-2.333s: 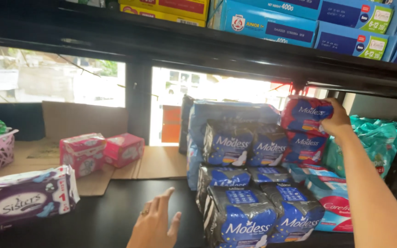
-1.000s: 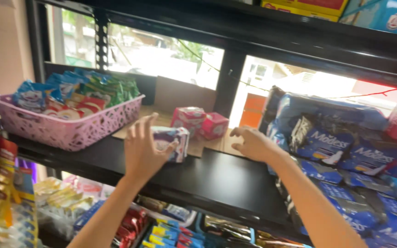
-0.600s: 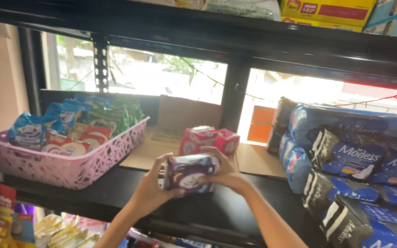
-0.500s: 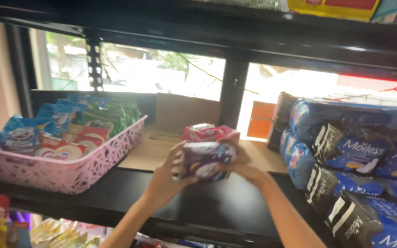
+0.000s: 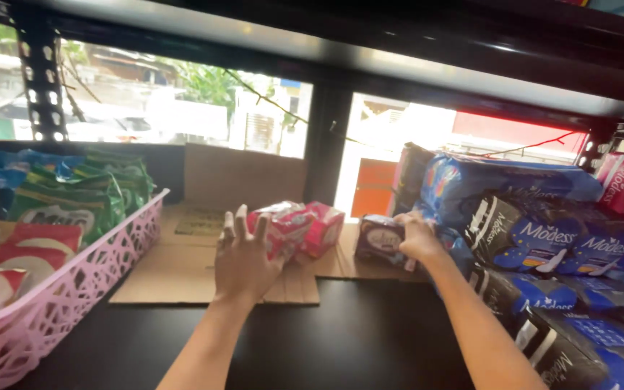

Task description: Stocking shelves with feminine hygiene products and snacks in a grocery store.

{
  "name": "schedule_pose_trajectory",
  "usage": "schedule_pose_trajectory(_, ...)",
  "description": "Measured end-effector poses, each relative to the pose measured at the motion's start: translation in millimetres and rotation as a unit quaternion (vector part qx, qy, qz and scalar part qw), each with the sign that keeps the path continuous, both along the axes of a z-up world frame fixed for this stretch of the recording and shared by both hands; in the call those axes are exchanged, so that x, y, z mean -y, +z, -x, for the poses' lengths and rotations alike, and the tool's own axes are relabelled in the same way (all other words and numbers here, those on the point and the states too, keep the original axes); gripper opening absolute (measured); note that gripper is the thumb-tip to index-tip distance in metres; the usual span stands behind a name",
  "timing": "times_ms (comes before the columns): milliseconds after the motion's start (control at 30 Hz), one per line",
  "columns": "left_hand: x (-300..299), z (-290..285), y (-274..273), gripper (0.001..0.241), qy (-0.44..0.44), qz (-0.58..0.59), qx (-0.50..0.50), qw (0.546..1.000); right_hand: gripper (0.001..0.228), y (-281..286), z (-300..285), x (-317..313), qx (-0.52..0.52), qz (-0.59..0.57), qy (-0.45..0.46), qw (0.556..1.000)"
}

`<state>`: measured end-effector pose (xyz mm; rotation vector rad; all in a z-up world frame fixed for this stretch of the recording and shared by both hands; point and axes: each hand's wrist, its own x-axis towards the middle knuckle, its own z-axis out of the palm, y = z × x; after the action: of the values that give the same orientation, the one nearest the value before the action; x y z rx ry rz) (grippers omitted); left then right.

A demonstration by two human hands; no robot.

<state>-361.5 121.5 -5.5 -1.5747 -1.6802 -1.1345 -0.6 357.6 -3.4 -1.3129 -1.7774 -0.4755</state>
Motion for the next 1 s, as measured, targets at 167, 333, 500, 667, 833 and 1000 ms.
schedule_pose_trajectory(167,-25,-2,-15,0.082,-0.118,0.039,0.060,0.990,0.115,60,69,64,0.205,0.320,-0.124,0.917)
schedule_pose_trajectory(333,-4,-7,7,0.086,-0.086,0.081,0.072,0.990,0.106,54,94,17,0.178,0.294,-0.138,0.929)
schedule_pose_trajectory(500,13,-3,17,0.085,0.019,0.000,0.021,1.000,0.073,34,115,-47,0.106,0.242,-0.201,0.943)
schedule_pose_trajectory(667,4,0,6,0.056,0.151,-0.085,-0.055,0.983,0.061,48,119,-39,0.170,0.235,-0.044,0.956)
schedule_pose_trajectory(833,9,0,9,0.054,0.155,-0.061,-0.066,0.984,0.067,46,90,-70,0.229,0.189,0.069,0.952)
schedule_pose_trajectory(1000,0,2,2,0.054,0.123,-0.054,-0.065,0.989,0.063,27,86,-61,0.293,0.159,-0.160,0.929)
